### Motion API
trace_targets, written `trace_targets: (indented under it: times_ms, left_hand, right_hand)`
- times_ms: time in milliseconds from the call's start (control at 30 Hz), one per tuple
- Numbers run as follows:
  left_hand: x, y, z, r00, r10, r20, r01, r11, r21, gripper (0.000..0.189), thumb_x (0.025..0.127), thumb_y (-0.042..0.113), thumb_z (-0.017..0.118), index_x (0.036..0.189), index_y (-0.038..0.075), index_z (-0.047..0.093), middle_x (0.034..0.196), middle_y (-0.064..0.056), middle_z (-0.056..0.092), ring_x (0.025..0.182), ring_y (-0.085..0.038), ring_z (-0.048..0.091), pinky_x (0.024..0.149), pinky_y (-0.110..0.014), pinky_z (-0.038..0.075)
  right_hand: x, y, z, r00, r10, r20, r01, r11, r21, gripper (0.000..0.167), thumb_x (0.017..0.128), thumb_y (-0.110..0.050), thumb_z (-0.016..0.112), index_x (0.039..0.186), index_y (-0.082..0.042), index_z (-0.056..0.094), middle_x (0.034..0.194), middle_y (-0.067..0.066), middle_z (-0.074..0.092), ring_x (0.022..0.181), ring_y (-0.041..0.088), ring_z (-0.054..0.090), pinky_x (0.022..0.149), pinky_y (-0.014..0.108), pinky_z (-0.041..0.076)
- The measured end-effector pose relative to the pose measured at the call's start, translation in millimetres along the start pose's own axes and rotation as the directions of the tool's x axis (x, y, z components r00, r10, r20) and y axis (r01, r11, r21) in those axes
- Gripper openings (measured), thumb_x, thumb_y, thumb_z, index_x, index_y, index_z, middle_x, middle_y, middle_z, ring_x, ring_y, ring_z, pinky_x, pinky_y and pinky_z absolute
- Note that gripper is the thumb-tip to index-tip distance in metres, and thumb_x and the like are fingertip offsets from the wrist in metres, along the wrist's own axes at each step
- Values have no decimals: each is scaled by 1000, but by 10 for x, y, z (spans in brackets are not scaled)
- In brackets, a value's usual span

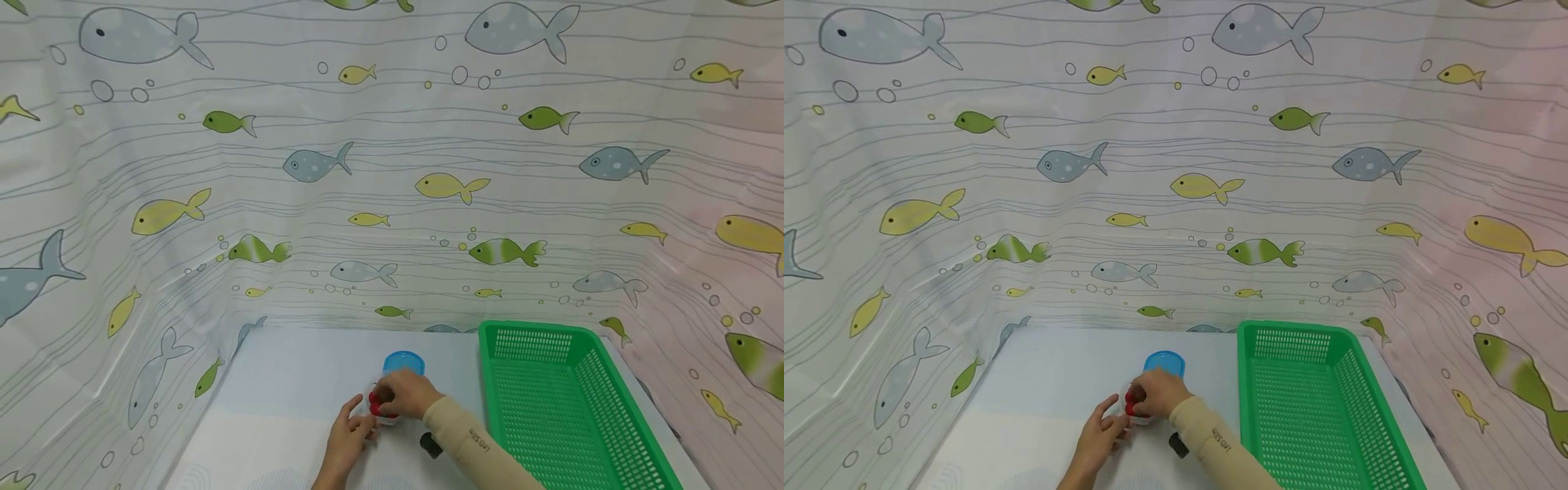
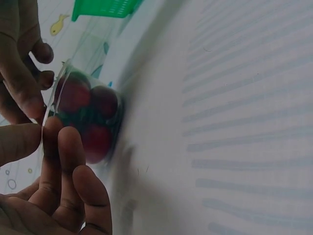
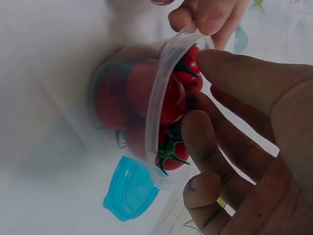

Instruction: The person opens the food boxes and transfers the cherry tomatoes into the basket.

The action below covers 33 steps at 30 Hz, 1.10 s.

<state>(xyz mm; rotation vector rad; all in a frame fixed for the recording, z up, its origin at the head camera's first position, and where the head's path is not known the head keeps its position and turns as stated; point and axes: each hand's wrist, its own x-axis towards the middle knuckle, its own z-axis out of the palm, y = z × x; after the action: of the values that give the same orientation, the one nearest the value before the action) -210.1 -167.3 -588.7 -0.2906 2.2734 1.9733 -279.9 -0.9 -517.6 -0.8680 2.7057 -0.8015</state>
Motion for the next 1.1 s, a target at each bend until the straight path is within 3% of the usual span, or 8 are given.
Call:
trace_targets:
  times_ms: [233, 500, 700, 1100]
  left_hand:
    - [6, -1, -5, 1000, -1, 7, 1, 1000, -2, 72, 98, 27, 66, 154, -1, 31, 96, -6, 74, 81, -19, 68, 66, -34, 47]
    - [-5, 10, -1, 1000, 17, -3, -17, 1000, -4, 70, 99, 24, 65, 154, -2, 31, 94, -4, 74, 81, -20, 69, 64, -32, 47]
    - [-8, 20, 6, 1000, 21, -15, -22, 1000, -4, 68, 98, 20, 65, 153, -3, 32, 92, -5, 74, 80, -21, 69, 63, -31, 47]
    - [-32, 42, 3, 999, 28, -34, -28, 1000, 6, 66, 98, 18, 64, 153, -2, 33, 92, -5, 73, 82, -22, 69, 64, -31, 48]
  right_hand:
    - [19, -6, 10, 999, 4, 35, -4, 1000, -13, 21, 85, -14, 82, 106, -13, 78, 92, -8, 71, 81, 3, 60, 76, 25, 53]
    - [34, -28, 54, 999, -36, 36, 40, 991, -124, 22, 84, -14, 84, 105, -16, 79, 91, -11, 71, 81, 0, 58, 77, 24, 53]
    - [61, -42, 68, 995, -43, 86, 58, 981, -184, 26, 85, -11, 82, 110, -18, 79, 94, -11, 67, 85, 1, 58, 82, 24, 53]
    - [86, -58, 81, 993, -27, 116, 55, 967, -247, 26, 86, -16, 83, 110, -21, 78, 91, -11, 59, 81, 3, 53, 78, 23, 51]
